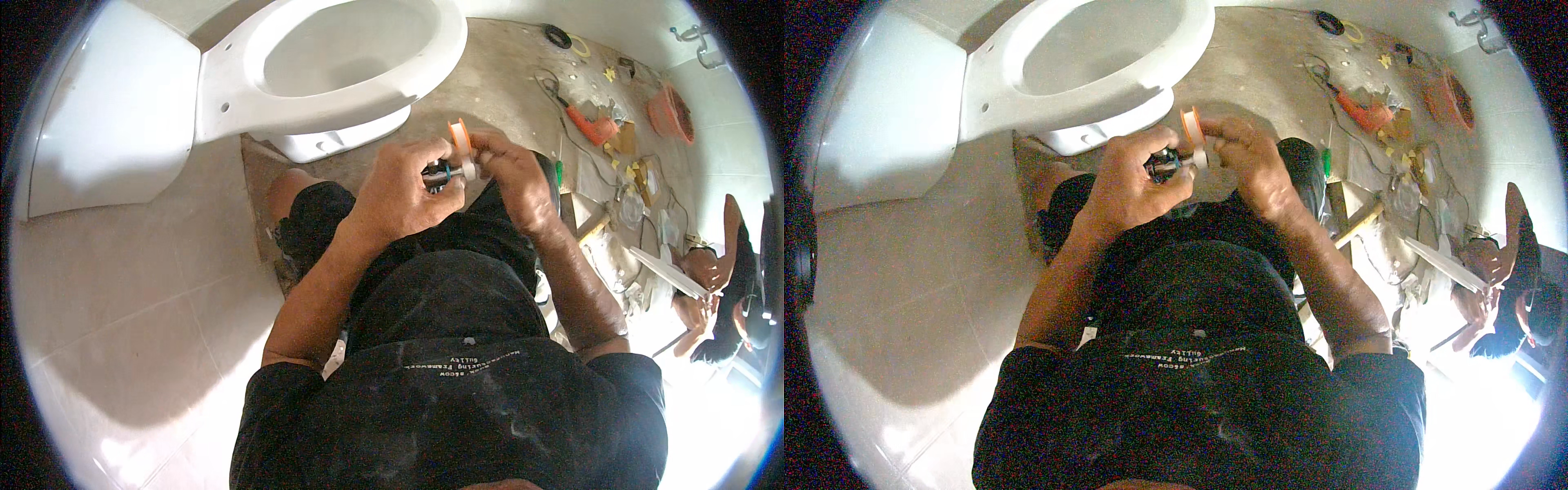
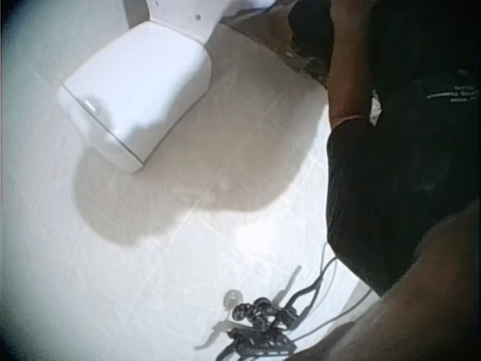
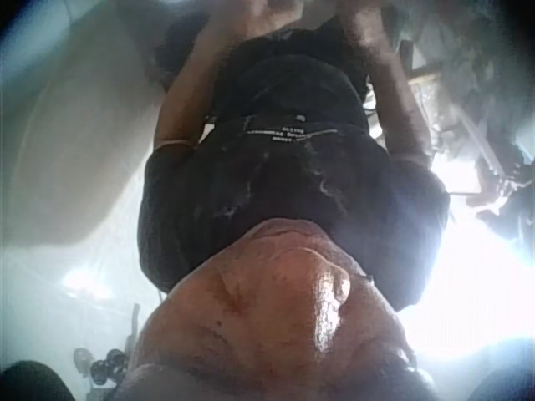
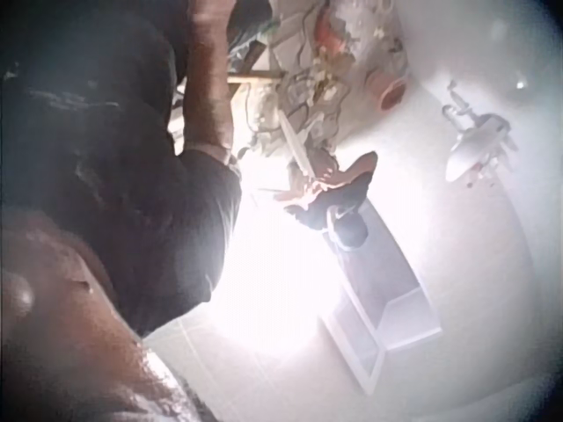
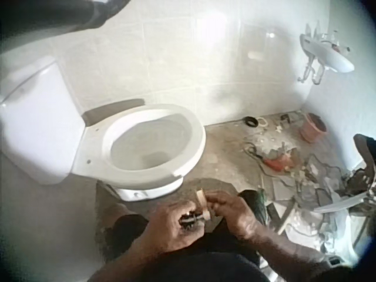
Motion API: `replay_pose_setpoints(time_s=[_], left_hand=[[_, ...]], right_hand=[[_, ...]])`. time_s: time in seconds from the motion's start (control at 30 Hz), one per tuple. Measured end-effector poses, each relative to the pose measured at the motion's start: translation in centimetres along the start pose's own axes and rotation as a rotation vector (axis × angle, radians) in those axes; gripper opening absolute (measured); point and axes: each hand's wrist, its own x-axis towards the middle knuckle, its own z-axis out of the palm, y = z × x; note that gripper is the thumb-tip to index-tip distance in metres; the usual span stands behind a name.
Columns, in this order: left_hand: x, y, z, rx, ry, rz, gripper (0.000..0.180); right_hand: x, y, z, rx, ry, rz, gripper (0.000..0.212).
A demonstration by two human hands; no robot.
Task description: The person places a toilet tank onto the bowl and secures it before wrapping thread seal tape around a plumbing valve.
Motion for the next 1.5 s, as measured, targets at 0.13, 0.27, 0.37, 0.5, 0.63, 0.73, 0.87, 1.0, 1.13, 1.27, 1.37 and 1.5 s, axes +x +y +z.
replay_pose_setpoints(time_s=[0.13,0.27,0.37,0.5,0.63,0.73,0.87,1.0,1.13,1.27,1.37,1.5], left_hand=[[-0.2,-1.4,0.4,-0.117,0.19,0.042,0.016],[-0.1,-2.2,-0.4,-0.046,0.185,0.018,0.017],[0.0,-2.2,-0.1,0.018,0.146,-0.004,0.017],[0.1,-1.0,0.7,0.047,0.103,0.016,0.021],[0.1,0.0,0.9,-0.046,0.076,0.037,0.024],[0.4,0.5,0.6,-0.01,0.037,0.039,0.02],[0.0,-0.4,0.8,-0.128,0.161,0.067,0.015],[-0.2,-1.4,0.0,-0.046,0.155,0.019,0.016],[0.0,-1.6,0.2,0.035,0.159,0.022,0.017],[-0.3,-1.1,0.8,0.09,0.118,0.025,0.021],[0.0,-0.2,1.5,0.02,0.099,0.019,0.023],[-0.2,0.1,1.0,0.044,0.01,-0.044,0.021]], right_hand=[[-1.7,0.9,1.2,-0.395,-0.07,-0.049,0.03],[-4.3,-0.5,1.0,-0.206,-0.13,-0.006,0.028],[-5.2,-3.6,0.4,-0.142,-0.165,-0.087,0.032],[-3.0,-5.5,-0.1,-0.017,-0.11,-0.041,0.043],[-1.3,-5.4,0.0,0.104,-0.056,0.114,0.052],[-0.4,-2.2,-0.9,0.257,-0.05,-0.01,0.041],[-1.4,-0.2,0.6,-0.247,-0.024,-0.095,0.027],[-3.7,0.0,0.6,-0.372,-0.149,-0.021,0.025],[-5.2,-2.7,0.2,-0.245,-0.183,-0.067,0.025],[-3.7,-4.8,0.3,-0.081,-0.141,-0.047,0.038],[-1.9,-4.2,0.2,0.159,-0.03,0.12,0.044],[-0.8,-3.5,0.4,0.249,-0.015,0.172,0.04]])
